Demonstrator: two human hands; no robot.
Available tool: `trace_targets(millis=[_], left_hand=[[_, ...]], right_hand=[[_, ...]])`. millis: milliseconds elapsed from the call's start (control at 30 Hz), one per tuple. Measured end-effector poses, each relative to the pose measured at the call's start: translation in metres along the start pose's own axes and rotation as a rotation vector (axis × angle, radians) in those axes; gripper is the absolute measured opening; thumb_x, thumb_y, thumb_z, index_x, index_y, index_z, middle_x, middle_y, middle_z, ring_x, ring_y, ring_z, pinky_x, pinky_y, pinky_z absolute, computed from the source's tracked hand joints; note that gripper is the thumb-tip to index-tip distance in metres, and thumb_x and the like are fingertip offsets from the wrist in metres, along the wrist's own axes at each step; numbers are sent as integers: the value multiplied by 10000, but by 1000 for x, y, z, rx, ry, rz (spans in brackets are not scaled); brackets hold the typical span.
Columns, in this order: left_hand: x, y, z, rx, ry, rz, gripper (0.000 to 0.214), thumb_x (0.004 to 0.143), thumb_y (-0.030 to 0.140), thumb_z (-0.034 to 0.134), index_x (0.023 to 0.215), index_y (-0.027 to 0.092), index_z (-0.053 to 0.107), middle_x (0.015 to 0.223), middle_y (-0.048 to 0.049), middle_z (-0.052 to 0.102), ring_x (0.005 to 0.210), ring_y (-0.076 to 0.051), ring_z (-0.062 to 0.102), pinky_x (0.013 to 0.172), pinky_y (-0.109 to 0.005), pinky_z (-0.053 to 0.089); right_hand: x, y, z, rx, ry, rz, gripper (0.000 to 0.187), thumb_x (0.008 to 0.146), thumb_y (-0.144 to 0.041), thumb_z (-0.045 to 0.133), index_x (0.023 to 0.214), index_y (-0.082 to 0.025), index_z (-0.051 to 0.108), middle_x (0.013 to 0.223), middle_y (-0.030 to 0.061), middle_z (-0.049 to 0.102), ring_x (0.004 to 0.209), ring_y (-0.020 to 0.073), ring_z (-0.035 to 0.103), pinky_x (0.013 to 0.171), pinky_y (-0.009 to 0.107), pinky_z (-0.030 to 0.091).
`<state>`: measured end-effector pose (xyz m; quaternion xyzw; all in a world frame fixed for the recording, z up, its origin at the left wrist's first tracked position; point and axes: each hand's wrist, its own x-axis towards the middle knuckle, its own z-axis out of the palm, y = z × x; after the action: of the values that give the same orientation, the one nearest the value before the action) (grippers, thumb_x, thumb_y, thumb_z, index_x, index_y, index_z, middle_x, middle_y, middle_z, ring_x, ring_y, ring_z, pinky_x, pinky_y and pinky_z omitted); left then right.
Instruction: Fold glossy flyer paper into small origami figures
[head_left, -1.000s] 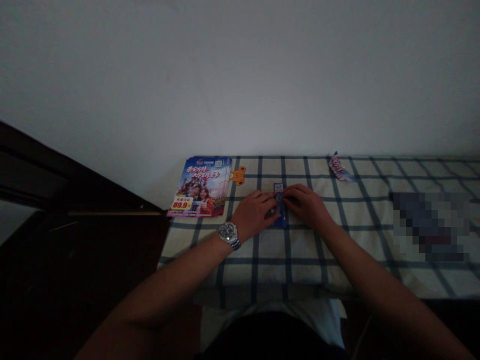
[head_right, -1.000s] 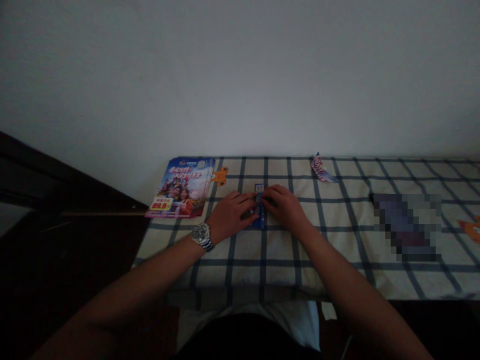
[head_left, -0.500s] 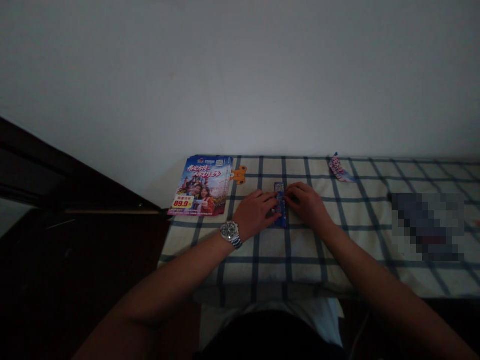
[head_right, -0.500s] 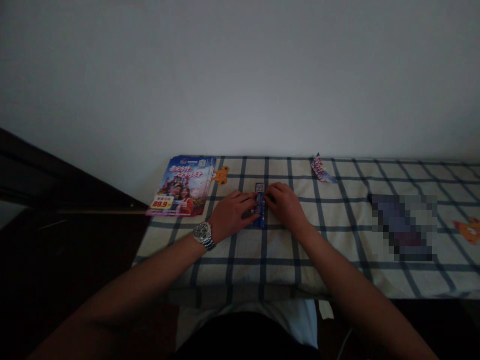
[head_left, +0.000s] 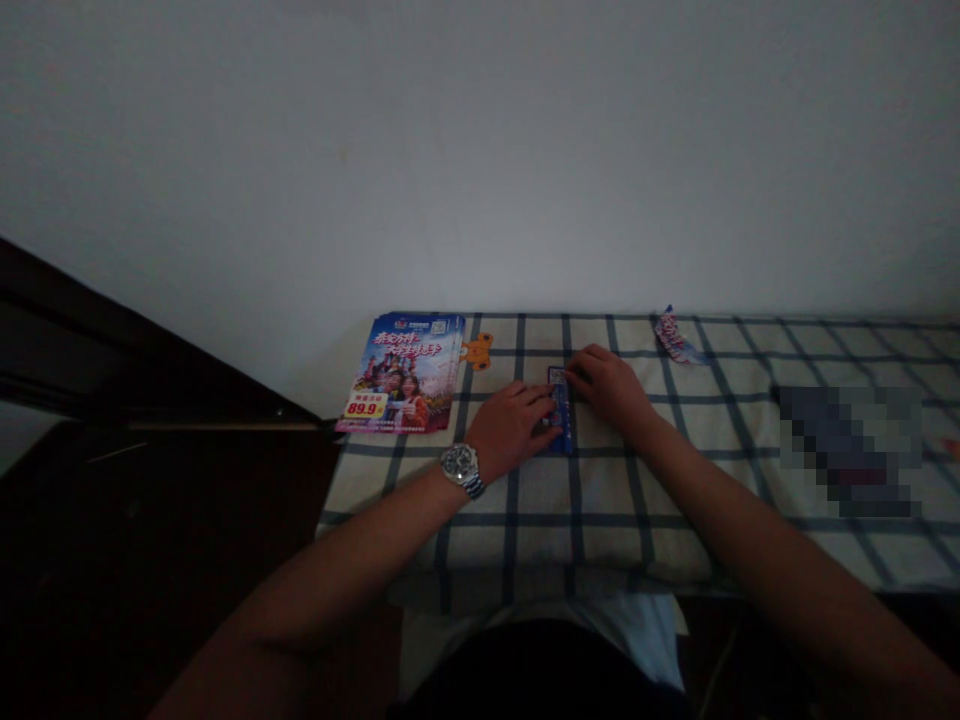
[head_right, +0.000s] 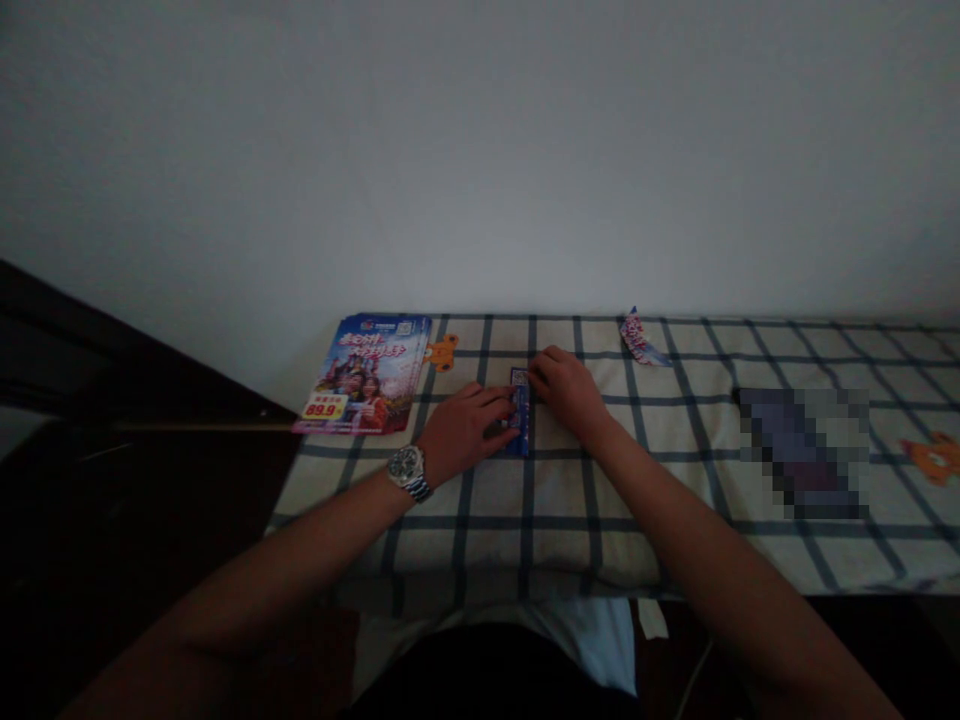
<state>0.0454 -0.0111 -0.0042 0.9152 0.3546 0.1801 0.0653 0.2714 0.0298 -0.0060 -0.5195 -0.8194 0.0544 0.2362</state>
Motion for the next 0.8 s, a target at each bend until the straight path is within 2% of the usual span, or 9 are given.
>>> trace_targets(millis=[367,567,800], left_hand=[[0,0,0,-5,1,-19,272,974,424,638,1120,199,678,1427,-42,614,1102,-248,572,966,-414,506],[0,-1,1,-23,2,-15,264,971,416,642,1123,204,681,1423,-55,611,1112,-249,577,971,-421,502],[-1,0,2,-8,13,-23,281,969,419,645,1154,209,676,1418,-39,618,1116,-251,573,971,-420,503]], right_hand=[[15,15,1,87,30,28,80,946,-230,643,909,-195,705,962,67,664,847,210,641,794,334,501],[6,19,-3,156,38,14,84,927,-261,653,924,-209,719,936,60,683,849,221,648,772,349,513],[-9,9,-3,165,19,-20,64,920,-246,673,938,-225,730,1017,74,688,970,248,651,887,398,517]])
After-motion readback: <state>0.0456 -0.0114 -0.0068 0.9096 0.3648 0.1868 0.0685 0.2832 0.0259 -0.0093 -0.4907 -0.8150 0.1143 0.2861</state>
